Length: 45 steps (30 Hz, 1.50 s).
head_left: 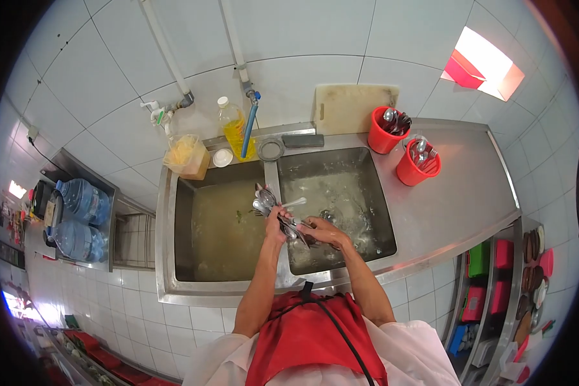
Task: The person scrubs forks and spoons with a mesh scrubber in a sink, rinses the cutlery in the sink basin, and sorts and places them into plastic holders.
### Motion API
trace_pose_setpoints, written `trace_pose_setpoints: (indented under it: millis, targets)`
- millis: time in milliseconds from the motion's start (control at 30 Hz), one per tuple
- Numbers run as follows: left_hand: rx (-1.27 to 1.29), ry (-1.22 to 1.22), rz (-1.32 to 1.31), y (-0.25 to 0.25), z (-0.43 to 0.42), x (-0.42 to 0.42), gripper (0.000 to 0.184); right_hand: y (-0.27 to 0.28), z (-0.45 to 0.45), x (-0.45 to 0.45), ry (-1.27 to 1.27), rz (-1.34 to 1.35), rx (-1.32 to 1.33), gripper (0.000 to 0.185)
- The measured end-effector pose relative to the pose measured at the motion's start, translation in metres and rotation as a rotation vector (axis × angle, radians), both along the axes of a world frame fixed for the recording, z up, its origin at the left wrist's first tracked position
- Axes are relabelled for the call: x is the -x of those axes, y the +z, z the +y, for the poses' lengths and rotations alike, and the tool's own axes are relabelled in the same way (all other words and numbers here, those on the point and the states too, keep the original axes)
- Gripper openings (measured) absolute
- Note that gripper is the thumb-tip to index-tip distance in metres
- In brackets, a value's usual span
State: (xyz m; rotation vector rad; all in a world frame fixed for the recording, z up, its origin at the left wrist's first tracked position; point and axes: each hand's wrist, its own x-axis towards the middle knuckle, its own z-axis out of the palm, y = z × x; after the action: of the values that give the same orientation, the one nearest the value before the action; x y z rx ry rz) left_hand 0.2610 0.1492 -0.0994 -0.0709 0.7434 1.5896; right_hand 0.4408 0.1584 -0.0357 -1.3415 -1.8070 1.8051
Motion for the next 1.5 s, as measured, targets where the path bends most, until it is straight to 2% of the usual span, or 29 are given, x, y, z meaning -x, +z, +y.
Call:
trace_pose_setpoints:
  millis: [67,133,200,233,300,333,400,433,500,600,667,733,800,900,1000,1067,1133,1200,1267,1333,1433,1500]
  targets:
    - [-0.005,0.01,0.017,0.013,-0.003,0.006,0.016,0.002,-0.005,-0.008,0.055,-0.046,-0.021,0.057]
    - [-0.112,-0.024,-0.046,0.021,-0.007,0.014,0.016,-0.002,-0.006,-0.018,0.113,-0.092,-0.048,0.051]
    - [-0.078,-0.008,0.014,0.03,-0.011,0.018,0.014,-0.011,-0.008,-0.027,0.033,0.178,0.104,0.038]
    - [-0.08,-0.036,0.068,0.032,-0.013,0.02,0.014,-0.021,-0.009,-0.031,0.038,0.181,0.109,0.038]
    - [-0.08,-0.063,0.124,0.036,-0.015,0.027,0.015,-0.046,-0.008,-0.039,0.066,0.113,-0.078,0.031]
    - [-0.128,-0.053,0.049,0.036,-0.016,0.033,0.015,-0.068,-0.005,-0.047,0.063,0.114,-0.076,0.031]
    - [-0.237,-0.038,-0.086,0.036,-0.017,0.044,0.015,-0.108,0.0,-0.066,-0.073,0.02,-0.307,0.048]
    - [-0.299,-0.044,-0.147,0.035,-0.017,0.049,0.015,-0.09,-0.005,-0.071,-0.105,0.01,-0.308,0.048]
    - [-0.435,-0.131,-0.277,0.027,-0.022,0.063,0.014,-0.016,-0.008,-0.079,-0.314,-0.059,0.117,0.064]
    - [-0.405,-0.177,-0.423,0.021,-0.041,0.078,0.013,-0.006,0.021,-0.111,-0.495,-0.07,0.123,0.075]
    - [-0.394,-0.23,-0.418,0.038,-0.058,0.081,0.013,0.033,0.05,-0.141,-0.713,0.487,0.417,0.073]
    - [-0.292,-0.241,-0.297,0.054,-0.076,0.085,0.013,0.093,0.082,-0.179,-0.527,1.103,0.602,0.074]
    - [-0.26,-0.227,-0.345,0.065,-0.095,0.084,0.014,0.138,0.112,-0.212,-0.676,1.259,0.641,0.079]
    - [-0.244,-0.205,-0.435,0.071,-0.123,0.083,0.015,0.147,0.135,-0.25,-0.626,1.372,0.617,0.085]
    - [-0.269,-0.186,-0.528,0.072,-0.134,0.077,0.016,0.11,0.119,-0.246,-0.648,1.274,0.543,0.084]
    - [-0.262,-0.16,-0.569,0.067,-0.151,0.08,0.016,0.104,0.077,-0.207,-0.734,1.25,0.648,0.078]
    - [-0.217,-0.145,-0.508,0.057,-0.159,0.085,0.016,0.085,0.036,-0.165,-0.957,1.029,0.815,0.062]
    - [-0.217,-0.13,-0.526,0.058,-0.164,0.084,0.016,0.038,-0.01,-0.136,-0.824,1.007,0.986,0.039]
    - [-0.199,-0.089,-0.542,0.059,-0.169,0.082,0.016,0.001,-0.06,-0.112,-0.772,1.023,1.308,0.02]
    - [-0.175,-0.076,-0.576,0.071,-0.168,0.076,0.015,-0.018,-0.108,-0.084,-0.693,0.849,1.196,0.021]
    - [-0.171,-0.151,-0.534,0.066,-0.166,0.082,0.014,0.02,-0.141,-0.056,-0.645,0.541,0.979,0.024]
    - [-0.169,-0.196,-0.522,0.066,-0.161,0.078,0.014,0.035,-0.138,-0.057,-0.631,0.537,0.981,0.026]
